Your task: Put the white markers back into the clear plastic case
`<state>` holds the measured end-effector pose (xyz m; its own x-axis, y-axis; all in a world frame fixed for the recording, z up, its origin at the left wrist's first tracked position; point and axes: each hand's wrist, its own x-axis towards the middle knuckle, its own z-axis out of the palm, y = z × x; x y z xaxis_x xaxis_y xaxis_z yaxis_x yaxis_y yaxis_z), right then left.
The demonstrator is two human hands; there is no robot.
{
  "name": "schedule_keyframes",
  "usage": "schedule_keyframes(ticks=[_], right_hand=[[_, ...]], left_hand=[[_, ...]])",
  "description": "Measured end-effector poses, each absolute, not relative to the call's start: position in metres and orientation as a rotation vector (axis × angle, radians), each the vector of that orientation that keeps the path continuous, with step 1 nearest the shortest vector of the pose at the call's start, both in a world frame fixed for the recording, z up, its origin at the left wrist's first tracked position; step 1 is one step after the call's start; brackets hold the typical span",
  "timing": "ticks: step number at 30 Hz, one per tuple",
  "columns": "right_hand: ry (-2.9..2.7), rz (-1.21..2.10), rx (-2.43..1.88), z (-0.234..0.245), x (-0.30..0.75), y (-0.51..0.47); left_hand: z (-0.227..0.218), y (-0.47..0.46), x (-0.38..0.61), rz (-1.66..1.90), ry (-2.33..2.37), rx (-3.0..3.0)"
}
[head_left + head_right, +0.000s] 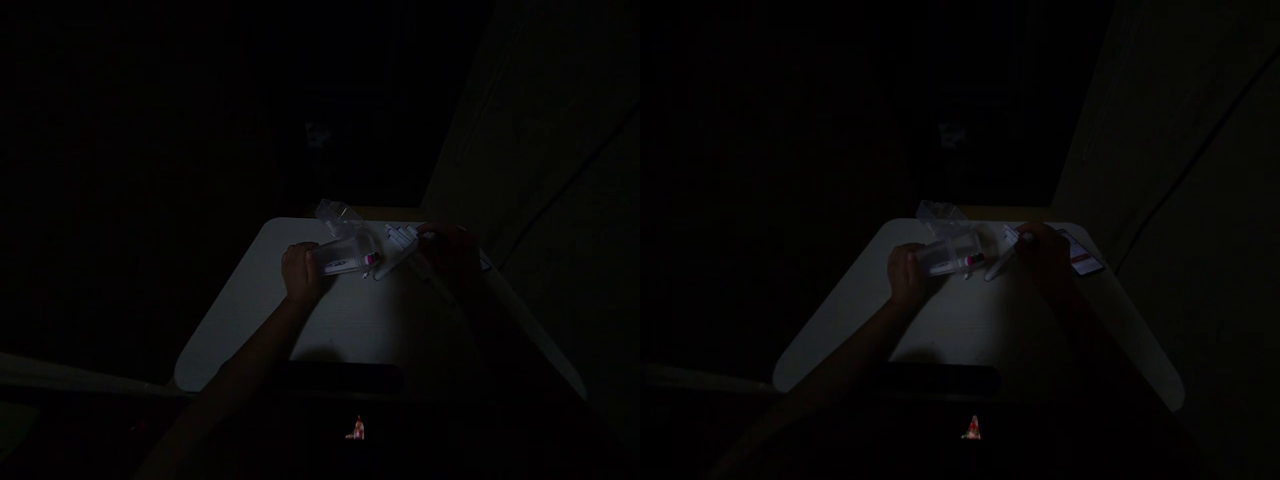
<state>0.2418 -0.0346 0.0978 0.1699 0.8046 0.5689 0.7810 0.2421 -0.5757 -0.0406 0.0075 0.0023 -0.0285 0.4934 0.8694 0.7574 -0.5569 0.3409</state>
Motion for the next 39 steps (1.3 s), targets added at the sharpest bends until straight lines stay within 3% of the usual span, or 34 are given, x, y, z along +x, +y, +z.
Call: schedule_keyframes(ticks=[14, 39], right_hand=[[-1.218, -0.383, -1.074, 0.140, 0.227, -0.078], [-1.304, -0.511, -0.981, 0.141, 0.211, -0.098]], left_hand=[[0.001, 0.008, -0.044, -1.636, -1.273, -2.018], [0.000, 0.008, -0.044, -1.624, -1.338, -2.034]])
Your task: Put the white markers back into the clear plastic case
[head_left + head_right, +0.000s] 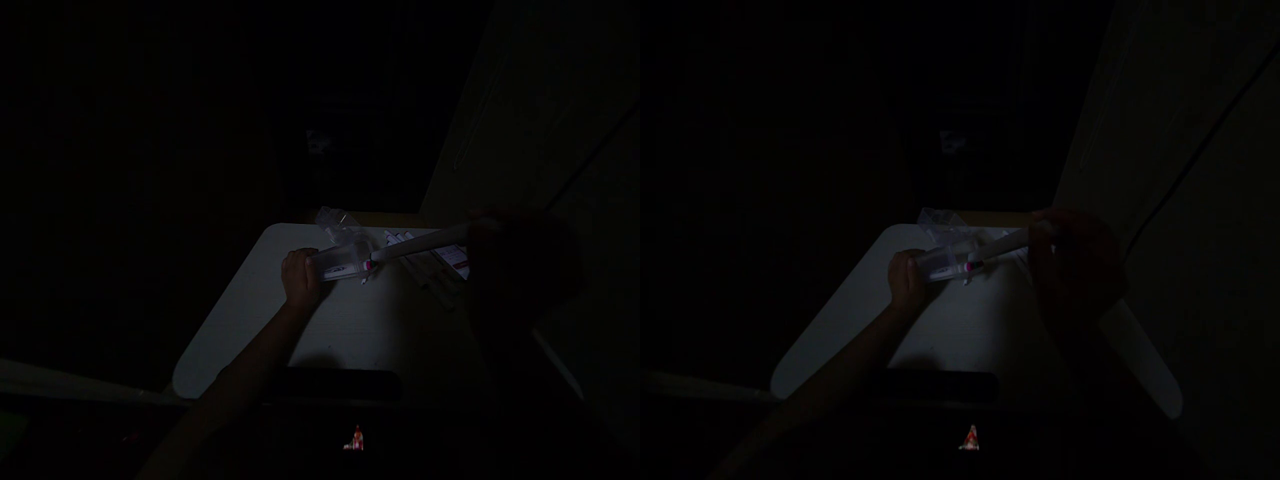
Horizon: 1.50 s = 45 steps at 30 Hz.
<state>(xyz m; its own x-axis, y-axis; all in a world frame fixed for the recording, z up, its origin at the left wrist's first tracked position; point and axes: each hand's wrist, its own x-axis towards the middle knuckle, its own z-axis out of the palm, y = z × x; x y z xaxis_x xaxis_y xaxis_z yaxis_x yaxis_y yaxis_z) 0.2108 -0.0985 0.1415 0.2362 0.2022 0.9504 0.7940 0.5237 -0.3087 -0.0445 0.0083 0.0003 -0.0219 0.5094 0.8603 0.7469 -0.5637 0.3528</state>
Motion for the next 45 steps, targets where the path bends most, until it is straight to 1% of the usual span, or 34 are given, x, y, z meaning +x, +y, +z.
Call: schedule_keyframes(ticks=[4, 8, 11, 23, 28, 35, 42, 45], right_hand=[[-1.423, -0.521, -1.012, 0.142, 0.215, -0.098], [-1.379, -0.440, -1.064, 0.141, 0.208, -0.099], [-1.349, -0.376, -1.033, 0.141, 0.201, -0.101], [-1.403, -0.298, -0.912, 0.137, 0.200, -0.097], [-1.364, -0.246, -0.969, 0.132, 0.200, -0.094], [-1.375, -0.022, -1.019, 0.126, 0.198, -0.093], [-1.385, -0.011, -1.063, 0.125, 0.198, -0.090], [-1.405, 0.045, -1.074, 0.124, 0.197, -0.088]], left_hand=[[0.001, 0.009, -0.044, -1.654, -1.334, -2.028], [0.001, 0.009, -0.044, -1.652, -1.360, -2.051], [0.001, 0.008, -0.044, -1.647, -1.378, -2.063], [0.005, 0.007, -0.042, -1.614, -1.367, -2.025], [0.004, 0.007, -0.042, -1.634, -1.350, -2.027], [0.005, 0.007, -0.042, -1.632, -1.338, -2.014], [0.005, 0.008, -0.041, -1.646, -1.320, -2.020], [0.005, 0.007, -0.041, -1.646, -1.342, -2.013]])
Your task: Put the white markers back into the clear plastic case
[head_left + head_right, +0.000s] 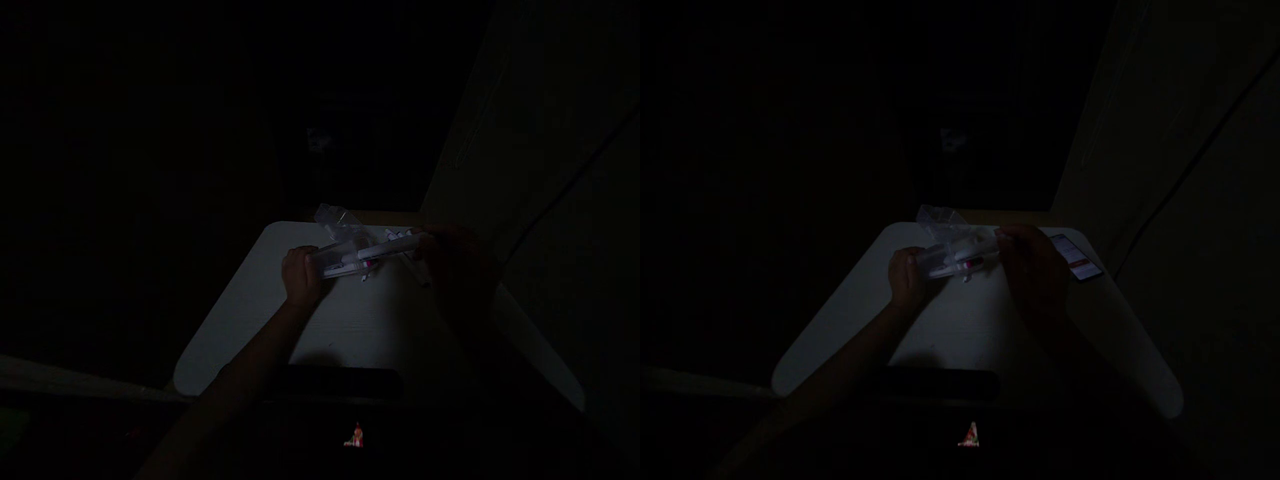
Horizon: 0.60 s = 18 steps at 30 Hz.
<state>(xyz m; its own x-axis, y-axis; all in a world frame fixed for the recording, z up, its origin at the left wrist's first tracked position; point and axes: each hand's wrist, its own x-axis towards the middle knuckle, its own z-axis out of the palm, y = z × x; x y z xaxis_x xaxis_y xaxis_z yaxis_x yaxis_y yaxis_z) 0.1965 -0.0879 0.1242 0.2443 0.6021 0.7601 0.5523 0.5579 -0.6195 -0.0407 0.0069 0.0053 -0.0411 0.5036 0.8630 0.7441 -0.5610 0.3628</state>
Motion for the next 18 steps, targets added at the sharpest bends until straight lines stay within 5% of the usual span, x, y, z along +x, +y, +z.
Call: schedule_keyframes(ticks=[18], right_hand=[[-1.557, 0.148, -1.010, 0.116, 0.195, -0.080]], left_hand=[[0.007, 0.008, -0.039, -1.706, -1.414, -1.982]])
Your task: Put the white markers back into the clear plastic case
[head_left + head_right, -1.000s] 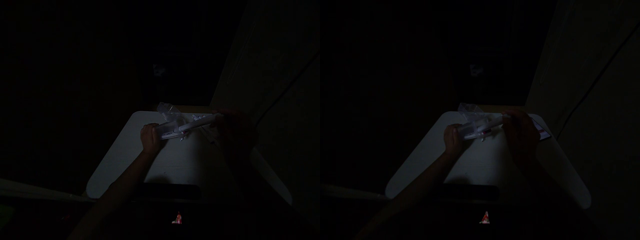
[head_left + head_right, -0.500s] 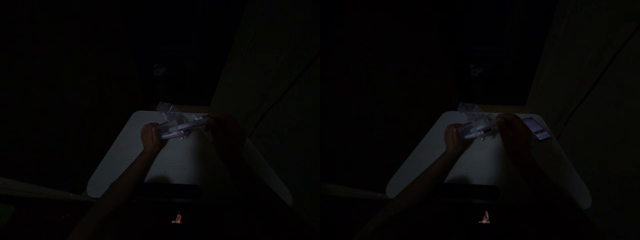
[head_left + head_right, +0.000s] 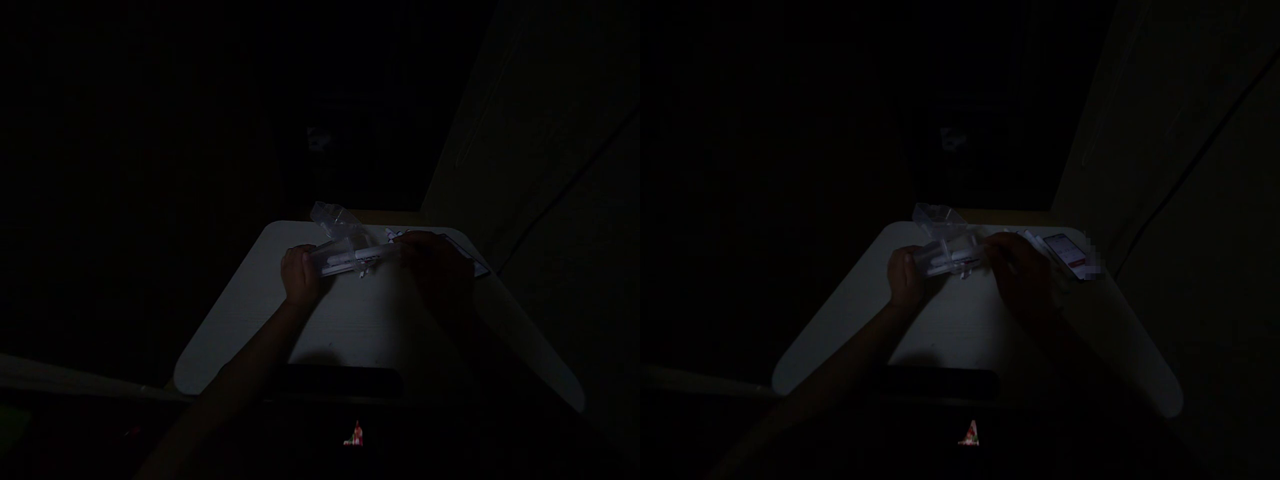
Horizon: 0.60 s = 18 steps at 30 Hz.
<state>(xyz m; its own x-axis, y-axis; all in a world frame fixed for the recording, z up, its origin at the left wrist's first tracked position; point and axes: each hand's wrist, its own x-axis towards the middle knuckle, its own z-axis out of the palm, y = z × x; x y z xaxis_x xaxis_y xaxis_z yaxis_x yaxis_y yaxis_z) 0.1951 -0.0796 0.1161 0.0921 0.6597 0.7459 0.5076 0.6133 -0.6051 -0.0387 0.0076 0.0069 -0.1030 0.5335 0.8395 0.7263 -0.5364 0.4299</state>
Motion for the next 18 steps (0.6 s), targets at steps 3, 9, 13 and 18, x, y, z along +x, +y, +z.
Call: schedule_keyframes(ticks=[3, 9, 13, 18], right_hand=[[-1.579, 0.182, -1.028, 0.1149, 0.1941, -0.0792], [-1.584, 0.143, -1.120, 0.1115, 0.1931, -0.0769], [-1.633, 0.171, -1.171, 0.1125, 0.1925, -0.0775], [-1.649, 0.173, -1.156, 0.1103, 0.1921, -0.0771]], left_hand=[[0.0067, 0.0073, -0.0389, -1.703, -1.412, -1.985], [0.0073, 0.0076, -0.0384, -1.700, -1.415, -1.997], [0.0089, 0.0073, -0.0375, -1.712, -1.395, -2.005], [0.0101, 0.0060, -0.0366, -1.731, -1.383, -1.985]])
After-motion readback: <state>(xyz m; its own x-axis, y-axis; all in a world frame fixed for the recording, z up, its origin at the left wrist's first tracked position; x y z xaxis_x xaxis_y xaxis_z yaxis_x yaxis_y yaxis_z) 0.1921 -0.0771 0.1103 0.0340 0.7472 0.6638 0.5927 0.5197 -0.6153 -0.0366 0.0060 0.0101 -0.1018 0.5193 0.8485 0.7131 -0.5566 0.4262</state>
